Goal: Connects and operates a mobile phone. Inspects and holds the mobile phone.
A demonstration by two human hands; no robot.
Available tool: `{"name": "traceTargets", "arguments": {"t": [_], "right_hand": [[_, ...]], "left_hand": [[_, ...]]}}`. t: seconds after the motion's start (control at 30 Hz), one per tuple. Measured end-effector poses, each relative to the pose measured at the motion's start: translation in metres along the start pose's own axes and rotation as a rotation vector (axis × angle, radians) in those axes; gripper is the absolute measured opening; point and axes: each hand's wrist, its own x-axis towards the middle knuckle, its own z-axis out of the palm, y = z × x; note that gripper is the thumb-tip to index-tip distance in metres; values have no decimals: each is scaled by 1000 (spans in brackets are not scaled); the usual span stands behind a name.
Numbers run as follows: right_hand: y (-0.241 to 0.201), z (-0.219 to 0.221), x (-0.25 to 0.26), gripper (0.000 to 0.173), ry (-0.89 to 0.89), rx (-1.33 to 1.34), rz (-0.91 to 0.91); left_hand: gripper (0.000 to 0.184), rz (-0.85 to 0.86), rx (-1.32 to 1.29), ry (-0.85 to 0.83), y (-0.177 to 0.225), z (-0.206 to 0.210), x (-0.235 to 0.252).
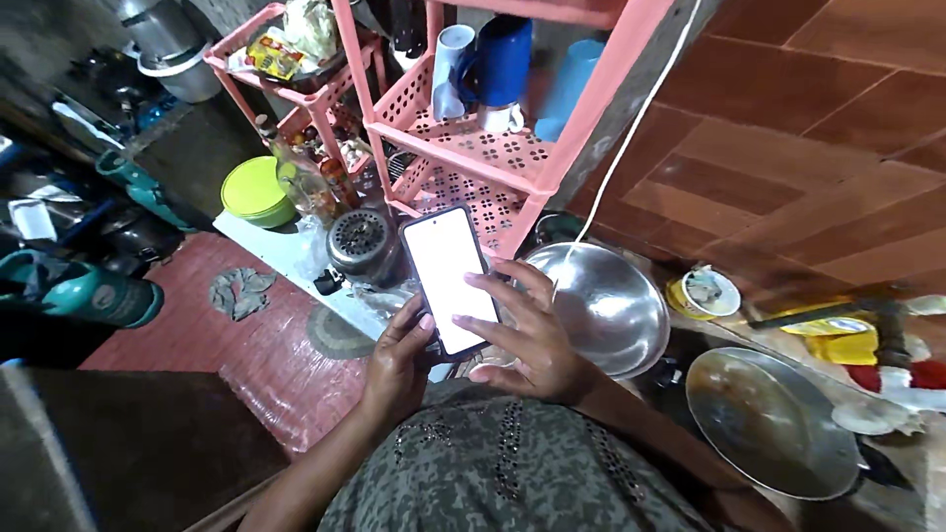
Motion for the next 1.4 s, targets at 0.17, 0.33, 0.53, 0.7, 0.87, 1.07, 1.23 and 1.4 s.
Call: {"name": "traceTargets", "arguments": {"t": [0.17, 0.33, 0.53, 0.7, 0.87, 1.07, 1.23, 1.4], "right_hand": [[-3, 7, 3, 62, 14, 15, -21], [-5, 1, 4, 58, 68, 27, -26], [-2, -9, -2, 53, 107, 4, -16], [2, -17, -9, 50, 138, -27, 24], [8, -20, -14, 49, 148, -31, 50], [13, -22, -13, 50, 151, -40, 67], [18, -20, -10, 52, 156, -50, 93], [20, -18, -7, 51, 154, -41, 90]], "left_hand": [[36, 3, -3, 4, 2, -2, -3], [34, 14, -11, -28, 5, -6, 2], [35, -5, 5, -36, 6, -1, 12], [35, -21, 14, -50, 1, 2, 21], [37, -46, 19, -72, -2, 5, 28], [37, -57, 29, -84, -3, 7, 34], [35, -60, 27, -88, -1, 7, 37], [35, -55, 21, -78, 1, 6, 39]]}}
